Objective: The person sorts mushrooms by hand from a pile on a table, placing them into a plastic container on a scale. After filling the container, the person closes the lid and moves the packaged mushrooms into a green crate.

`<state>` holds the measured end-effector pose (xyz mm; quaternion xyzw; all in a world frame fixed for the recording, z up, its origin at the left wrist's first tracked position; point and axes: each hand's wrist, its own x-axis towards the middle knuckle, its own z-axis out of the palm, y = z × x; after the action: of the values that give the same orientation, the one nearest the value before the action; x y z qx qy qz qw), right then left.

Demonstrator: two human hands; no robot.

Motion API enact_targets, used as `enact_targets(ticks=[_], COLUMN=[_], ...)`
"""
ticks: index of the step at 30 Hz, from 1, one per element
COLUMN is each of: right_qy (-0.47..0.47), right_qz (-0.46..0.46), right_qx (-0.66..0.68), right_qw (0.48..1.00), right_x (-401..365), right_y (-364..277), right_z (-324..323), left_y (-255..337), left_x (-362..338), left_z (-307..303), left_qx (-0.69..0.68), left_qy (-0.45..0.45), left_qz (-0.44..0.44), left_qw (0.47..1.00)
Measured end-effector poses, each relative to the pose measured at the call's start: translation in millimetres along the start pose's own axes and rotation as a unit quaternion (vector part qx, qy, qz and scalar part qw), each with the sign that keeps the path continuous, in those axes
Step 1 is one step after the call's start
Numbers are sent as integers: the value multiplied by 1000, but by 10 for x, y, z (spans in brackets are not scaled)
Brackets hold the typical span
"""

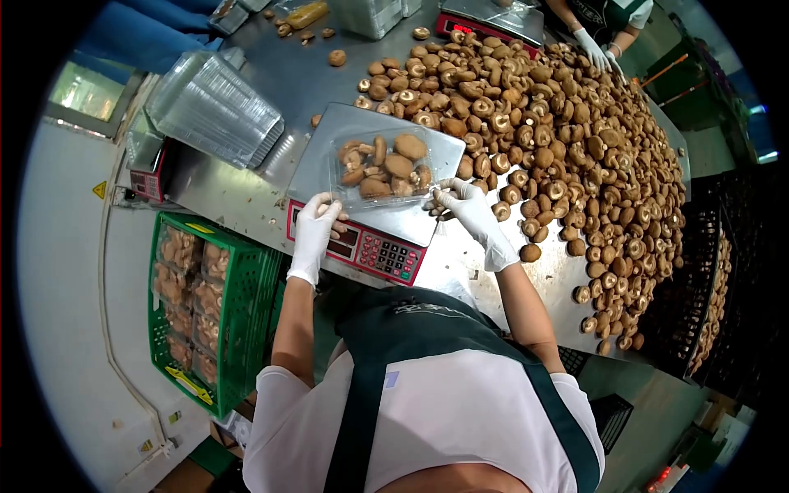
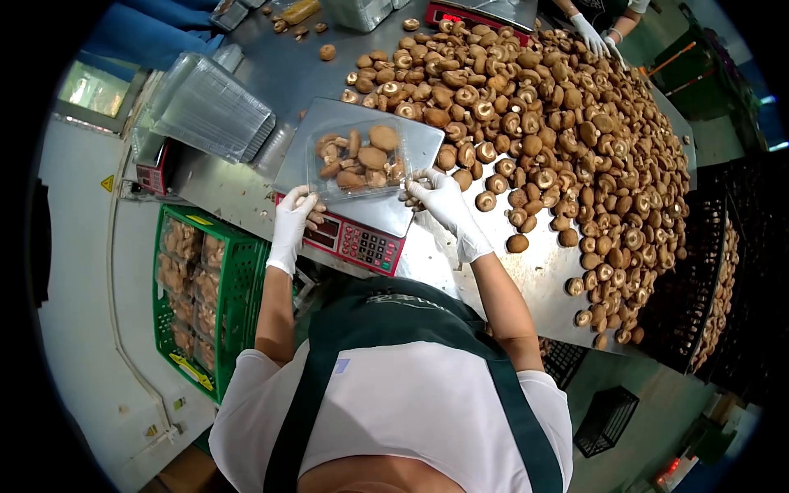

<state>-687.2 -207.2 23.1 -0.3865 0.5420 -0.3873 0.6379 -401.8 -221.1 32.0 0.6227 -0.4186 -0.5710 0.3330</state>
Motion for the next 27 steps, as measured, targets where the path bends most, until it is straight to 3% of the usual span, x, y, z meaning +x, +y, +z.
enact_targets(ticks=[3,8,10,14,16,17,18,19,21,22,24,27], right_qy=[15,36,51,114,104,113,120,135,152,163,167,172], right_qz=[-1,-24,-86,-230,-266,-336,-400,-454,-509,-531,-522,-545], right_qx=[76,67,15,-157,-149,-244,-334,-353,-398,-425,-435,-428], right_qw=[997,997,995,954,947,903,845,807,748,715,714,700], right_x=[26,68,43,-172,-284,-341,-393,-410,-446,-471,-504,-473], right_y=[-30,38,115,301,318,312,309,287,217,180,169,163], right_z=[34,65,56,62,21,-29,-58,-61,-61,-43,1,97], left_y=[53,-135,-174,-335,-314,-343,-211,-289,-356,-363,-374,-415], left_x=[-29,128,106,33,-88,-99,-235,-222,-220,-229,-243,-278], left_z=[73,63,66,68,69,48,81,64,72,68,49,-22], left_qx=[-54,-69,-80,63,90,109,199,220,283,282,298,284], left_qy=[8,-6,-15,0,-12,-27,-8,-8,25,25,90,112], left_qz=[17,81,91,187,203,169,279,324,394,392,498,499], left_qw=[998,994,993,980,975,979,939,920,874,875,809,811])
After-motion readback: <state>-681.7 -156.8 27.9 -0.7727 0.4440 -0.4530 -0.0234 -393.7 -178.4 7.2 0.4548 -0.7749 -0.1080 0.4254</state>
